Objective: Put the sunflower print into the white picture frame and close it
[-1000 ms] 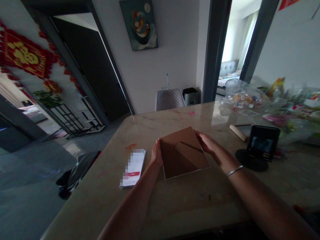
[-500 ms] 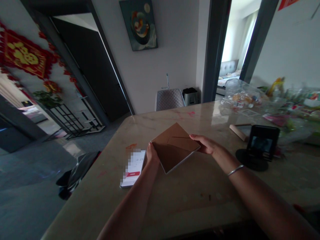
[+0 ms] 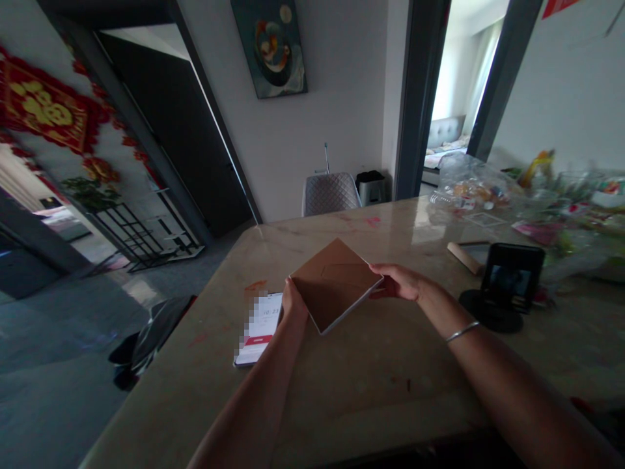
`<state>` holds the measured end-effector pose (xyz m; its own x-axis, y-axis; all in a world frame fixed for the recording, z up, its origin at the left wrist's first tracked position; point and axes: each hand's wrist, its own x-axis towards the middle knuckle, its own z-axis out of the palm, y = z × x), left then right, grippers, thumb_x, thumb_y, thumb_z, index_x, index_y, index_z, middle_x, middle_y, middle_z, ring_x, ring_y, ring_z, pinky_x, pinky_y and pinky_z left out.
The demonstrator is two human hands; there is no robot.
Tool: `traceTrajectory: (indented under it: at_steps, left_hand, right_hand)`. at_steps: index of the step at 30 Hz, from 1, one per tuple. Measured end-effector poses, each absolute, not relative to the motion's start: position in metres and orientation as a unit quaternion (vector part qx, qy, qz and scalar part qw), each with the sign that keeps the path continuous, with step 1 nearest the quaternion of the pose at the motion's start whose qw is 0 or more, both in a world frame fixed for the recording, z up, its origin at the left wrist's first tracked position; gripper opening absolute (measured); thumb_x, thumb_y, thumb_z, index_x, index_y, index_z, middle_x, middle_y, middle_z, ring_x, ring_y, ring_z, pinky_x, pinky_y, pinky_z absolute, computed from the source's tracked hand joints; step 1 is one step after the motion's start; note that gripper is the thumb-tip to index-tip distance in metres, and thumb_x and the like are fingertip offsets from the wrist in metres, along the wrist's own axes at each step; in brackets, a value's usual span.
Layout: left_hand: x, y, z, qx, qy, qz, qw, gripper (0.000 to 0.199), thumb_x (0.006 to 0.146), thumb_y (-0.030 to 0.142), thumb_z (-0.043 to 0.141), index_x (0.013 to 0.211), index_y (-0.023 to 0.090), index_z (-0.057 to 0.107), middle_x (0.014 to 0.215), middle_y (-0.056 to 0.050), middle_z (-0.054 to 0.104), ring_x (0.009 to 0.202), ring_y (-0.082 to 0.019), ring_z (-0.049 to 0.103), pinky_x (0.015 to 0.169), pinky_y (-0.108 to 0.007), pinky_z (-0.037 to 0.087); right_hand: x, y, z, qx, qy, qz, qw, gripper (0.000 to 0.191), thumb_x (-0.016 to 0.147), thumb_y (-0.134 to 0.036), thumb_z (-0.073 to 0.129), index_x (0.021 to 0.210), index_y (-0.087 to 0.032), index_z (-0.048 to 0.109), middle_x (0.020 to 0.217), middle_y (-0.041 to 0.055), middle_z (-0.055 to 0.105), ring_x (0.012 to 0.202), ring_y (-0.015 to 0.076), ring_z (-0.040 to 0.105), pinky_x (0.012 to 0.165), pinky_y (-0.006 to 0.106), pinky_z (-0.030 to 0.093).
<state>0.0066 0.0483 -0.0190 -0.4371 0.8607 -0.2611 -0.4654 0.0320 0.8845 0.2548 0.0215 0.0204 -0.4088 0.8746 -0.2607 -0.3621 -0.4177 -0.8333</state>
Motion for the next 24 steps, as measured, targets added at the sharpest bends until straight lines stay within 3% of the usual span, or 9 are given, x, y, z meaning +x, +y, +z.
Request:
traceTrajectory:
  at_steps: [5, 8, 11, 14, 17, 24]
  left_hand:
    - [0.025, 0.036, -0.001, 0.159, 0.44, 0.65, 0.599, 0.041, 0.083, 0.046, 0.04, 0.092, 0.013, 0.061, 0.078, -0.008, 0.066, 0.077, -0.021, 0.063, 0.072, -0.034, 0.05]
    - [0.037, 0.025, 0.006, 0.132, 0.419, 0.592, 0.676, 0.034, 0.082, 0.04, 0.045, 0.092, 0.012, 0.062, 0.079, -0.009, 0.067, 0.076, -0.021, 0.064, 0.071, -0.035, 0.051]
    - [0.04, 0.019, 0.008, 0.128, 0.416, 0.595, 0.676, 0.031, 0.081, 0.039, 0.048, 0.094, 0.014, 0.061, 0.079, -0.008, 0.067, 0.074, -0.02, 0.064, 0.069, -0.033, 0.052]
    - [0.036, 0.019, 0.006, 0.127, 0.421, 0.602, 0.667, 0.032, 0.081, 0.04, 0.049, 0.096, 0.014, 0.061, 0.079, -0.008, 0.067, 0.072, -0.019, 0.065, 0.068, -0.032, 0.053]
    - [0.034, 0.022, 0.004, 0.121, 0.426, 0.606, 0.66, 0.034, 0.081, 0.04, 0.048, 0.1, 0.014, 0.059, 0.08, -0.008, 0.067, 0.072, -0.019, 0.065, 0.067, -0.033, 0.053]
    - [0.04, 0.026, 0.006, 0.127, 0.418, 0.62, 0.652, 0.033, 0.082, 0.039, 0.048, 0.099, 0.014, 0.059, 0.082, -0.008, 0.067, 0.075, -0.021, 0.064, 0.07, -0.036, 0.053]
  right_hand:
    - [0.251, 0.023, 0.021, -0.386, -0.314, 0.73, 0.469, 0.007, 0.078, -0.023, 0.055, 0.08, -0.019, 0.05, 0.063, -0.0014, 0.059, 0.054, 0.0115, 0.057, 0.053, 0.027, 0.052]
    - [0.252, 0.021, 0.026, -0.362, -0.314, 0.715, 0.509, 0.01, 0.08, -0.029, 0.052, 0.082, -0.019, 0.054, 0.069, 0.0013, 0.063, 0.059, 0.0126, 0.059, 0.055, 0.027, 0.052]
    - [0.255, 0.019, 0.03, -0.281, -0.336, 0.726, 0.53, 0.016, 0.078, -0.021, 0.049, 0.092, -0.021, 0.057, 0.08, 0.0013, 0.065, 0.07, 0.0131, 0.06, 0.064, 0.029, 0.052]
    - [0.258, 0.019, 0.029, -0.253, -0.375, 0.727, 0.516, 0.035, 0.07, -0.009, 0.047, 0.101, -0.022, 0.056, 0.074, -0.0016, 0.063, 0.067, 0.0118, 0.059, 0.071, 0.032, 0.051]
    - [0.257, 0.021, 0.024, -0.271, -0.396, 0.717, 0.505, 0.045, 0.063, -0.004, 0.045, 0.102, -0.022, 0.055, 0.066, -0.0037, 0.059, 0.061, 0.0108, 0.058, 0.07, 0.033, 0.051]
    - [0.251, 0.025, 0.018, -0.342, -0.4, 0.675, 0.517, 0.056, 0.055, -0.001, 0.042, 0.104, -0.025, 0.051, 0.072, -0.0044, 0.057, 0.056, 0.0085, 0.055, 0.059, 0.027, 0.052]
